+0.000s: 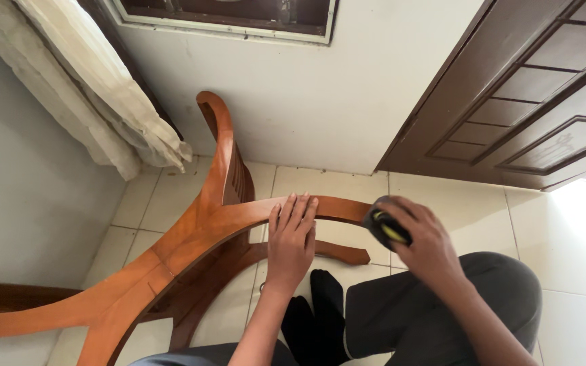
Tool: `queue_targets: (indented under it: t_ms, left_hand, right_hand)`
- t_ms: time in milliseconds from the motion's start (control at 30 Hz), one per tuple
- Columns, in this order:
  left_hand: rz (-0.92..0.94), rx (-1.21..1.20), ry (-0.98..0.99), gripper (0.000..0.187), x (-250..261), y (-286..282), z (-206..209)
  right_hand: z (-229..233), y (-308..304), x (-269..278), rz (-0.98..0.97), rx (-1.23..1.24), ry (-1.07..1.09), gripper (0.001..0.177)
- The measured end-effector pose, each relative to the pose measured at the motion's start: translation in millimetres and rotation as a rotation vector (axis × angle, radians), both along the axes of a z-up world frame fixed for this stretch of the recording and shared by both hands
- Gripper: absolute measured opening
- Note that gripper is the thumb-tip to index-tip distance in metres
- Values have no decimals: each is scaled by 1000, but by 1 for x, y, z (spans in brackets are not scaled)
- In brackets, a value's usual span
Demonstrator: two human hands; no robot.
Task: The person sands the wooden frame of a furniture piece by hand with sandpaper, rubbing the paper across various parts of the structure.
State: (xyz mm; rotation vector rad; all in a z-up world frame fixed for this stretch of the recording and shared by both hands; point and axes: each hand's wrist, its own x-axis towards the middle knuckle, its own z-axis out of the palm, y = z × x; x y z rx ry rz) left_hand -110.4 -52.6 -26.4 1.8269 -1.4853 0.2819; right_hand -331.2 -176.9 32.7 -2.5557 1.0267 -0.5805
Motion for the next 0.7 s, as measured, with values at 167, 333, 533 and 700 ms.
queue_targets:
  t_ms: [167, 333, 533, 700]
  left_hand:
    - [-7, -2, 18, 47, 0, 1, 0]
    - [-23, 11, 48, 46, 0, 3, 5]
    - [-31, -36, 329, 31, 16, 10, 19]
    - [193, -58, 560, 22, 69, 41, 48]
  right_hand:
    - [6, -17, 11, -187, 66, 38, 56]
    - [3, -19, 53, -180, 44, 56, 57]
    - [-1, 12, 130, 61, -15, -80, 61]
    - [-5, 45, 152, 269, -141, -143, 63]
